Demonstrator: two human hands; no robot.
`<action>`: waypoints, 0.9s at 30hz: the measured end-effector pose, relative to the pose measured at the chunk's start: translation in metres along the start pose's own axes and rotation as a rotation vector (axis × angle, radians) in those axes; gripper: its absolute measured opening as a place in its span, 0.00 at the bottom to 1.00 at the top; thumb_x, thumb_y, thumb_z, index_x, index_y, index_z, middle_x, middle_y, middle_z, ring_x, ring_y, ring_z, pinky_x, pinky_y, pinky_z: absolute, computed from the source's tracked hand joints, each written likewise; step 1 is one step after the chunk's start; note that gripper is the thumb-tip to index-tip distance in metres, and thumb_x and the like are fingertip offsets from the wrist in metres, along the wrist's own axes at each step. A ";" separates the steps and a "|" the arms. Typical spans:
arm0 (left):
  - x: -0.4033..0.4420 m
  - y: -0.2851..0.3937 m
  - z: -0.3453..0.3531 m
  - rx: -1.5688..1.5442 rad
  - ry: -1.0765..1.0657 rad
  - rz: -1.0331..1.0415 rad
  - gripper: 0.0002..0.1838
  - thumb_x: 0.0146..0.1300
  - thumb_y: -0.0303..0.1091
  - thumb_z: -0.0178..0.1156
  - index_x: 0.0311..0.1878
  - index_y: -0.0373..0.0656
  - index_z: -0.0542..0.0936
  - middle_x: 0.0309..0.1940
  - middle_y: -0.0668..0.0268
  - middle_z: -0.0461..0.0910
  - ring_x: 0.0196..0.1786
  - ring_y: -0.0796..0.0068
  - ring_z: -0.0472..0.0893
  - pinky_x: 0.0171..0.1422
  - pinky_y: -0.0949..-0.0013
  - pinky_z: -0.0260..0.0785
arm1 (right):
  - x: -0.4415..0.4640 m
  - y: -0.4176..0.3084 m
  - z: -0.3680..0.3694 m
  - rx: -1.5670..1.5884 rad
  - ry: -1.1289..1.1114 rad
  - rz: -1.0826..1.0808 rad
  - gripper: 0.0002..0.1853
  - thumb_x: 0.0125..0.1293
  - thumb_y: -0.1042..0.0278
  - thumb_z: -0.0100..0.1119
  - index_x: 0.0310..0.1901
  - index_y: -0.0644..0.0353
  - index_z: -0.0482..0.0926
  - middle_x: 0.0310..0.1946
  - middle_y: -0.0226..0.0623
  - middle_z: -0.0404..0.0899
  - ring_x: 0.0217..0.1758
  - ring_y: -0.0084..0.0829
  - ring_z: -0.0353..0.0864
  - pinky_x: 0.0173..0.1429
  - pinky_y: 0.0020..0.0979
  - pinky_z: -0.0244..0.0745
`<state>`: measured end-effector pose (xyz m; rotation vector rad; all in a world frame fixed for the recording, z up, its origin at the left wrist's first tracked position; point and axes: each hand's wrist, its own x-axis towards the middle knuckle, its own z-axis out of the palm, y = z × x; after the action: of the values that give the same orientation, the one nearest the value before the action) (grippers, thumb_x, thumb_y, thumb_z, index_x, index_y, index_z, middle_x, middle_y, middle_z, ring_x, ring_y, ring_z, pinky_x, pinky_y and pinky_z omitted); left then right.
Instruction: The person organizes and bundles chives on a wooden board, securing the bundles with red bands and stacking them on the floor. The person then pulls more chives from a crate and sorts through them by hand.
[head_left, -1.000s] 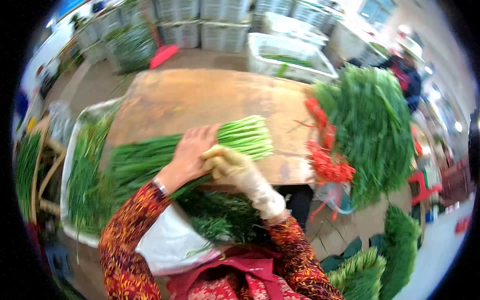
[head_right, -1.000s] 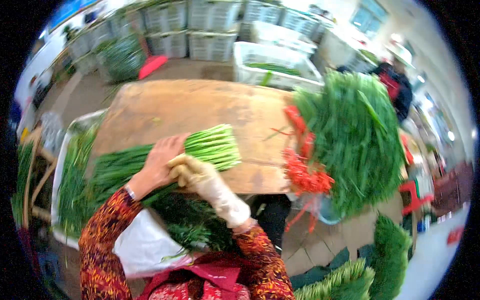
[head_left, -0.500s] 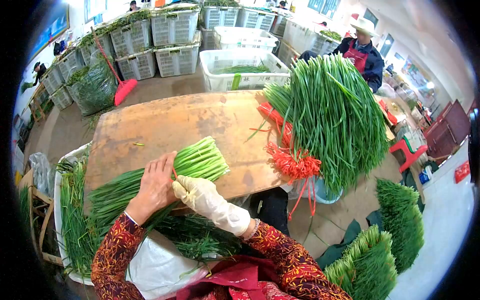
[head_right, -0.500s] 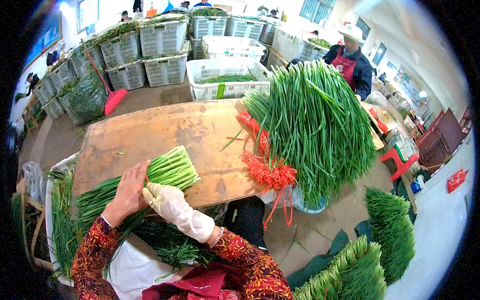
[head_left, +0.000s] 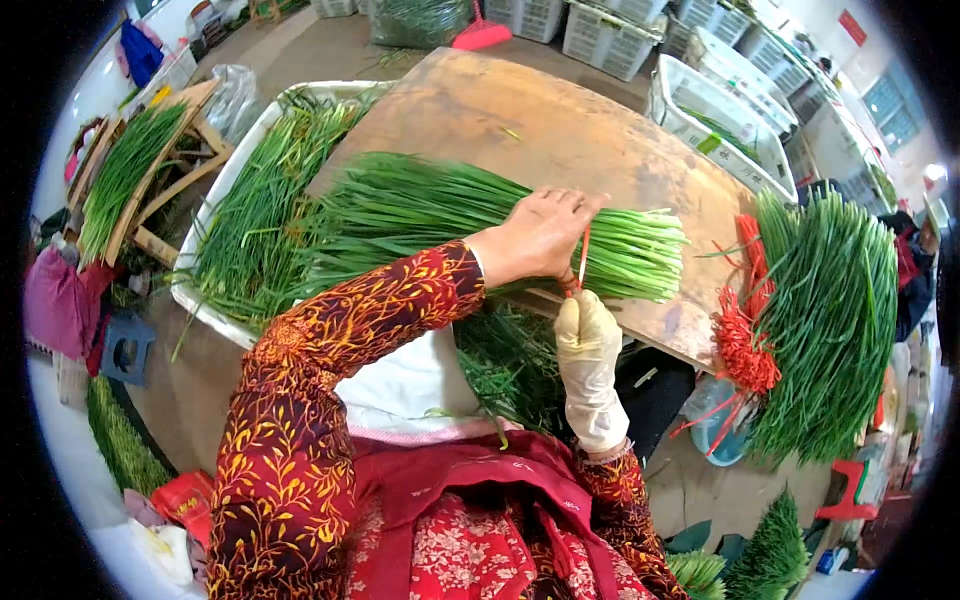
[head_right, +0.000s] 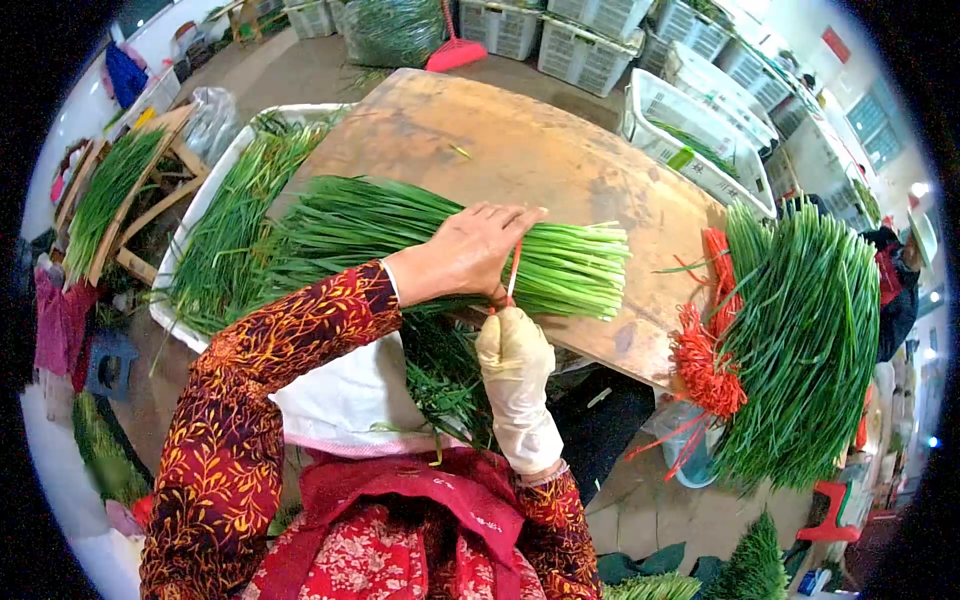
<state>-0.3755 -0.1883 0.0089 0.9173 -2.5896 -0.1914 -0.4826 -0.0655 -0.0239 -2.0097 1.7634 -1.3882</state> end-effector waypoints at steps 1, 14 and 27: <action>0.001 0.001 0.000 0.025 -0.035 -0.026 0.57 0.27 0.43 0.77 0.64 0.37 0.60 0.54 0.52 0.71 0.56 0.54 0.72 0.63 0.59 0.62 | -0.004 0.001 -0.001 0.092 -0.024 0.070 0.03 0.60 0.72 0.53 0.31 0.60 0.75 0.22 0.44 0.74 0.24 0.45 0.74 0.29 0.38 0.69; -0.020 0.006 0.014 0.137 0.202 0.020 0.45 0.37 0.50 0.69 0.56 0.32 0.65 0.44 0.55 0.72 0.49 0.60 0.71 0.57 0.63 0.63 | 0.029 -0.027 -0.026 0.991 -0.048 0.557 0.08 0.68 0.64 0.54 0.38 0.59 0.77 0.27 0.19 0.71 0.29 0.10 0.64 0.33 0.15 0.62; -0.027 0.020 0.011 0.142 0.229 -0.129 0.48 0.30 0.49 0.74 0.56 0.35 0.64 0.47 0.58 0.70 0.52 0.61 0.70 0.60 0.62 0.60 | 0.136 -0.005 -0.014 1.021 -0.296 0.594 0.17 0.69 0.59 0.44 0.20 0.48 0.62 0.13 0.17 0.52 0.15 0.15 0.48 0.20 0.21 0.45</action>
<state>-0.3725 -0.1561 -0.0043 1.0899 -2.3584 0.0607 -0.5028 -0.1716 0.0606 -0.9721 1.0168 -1.2768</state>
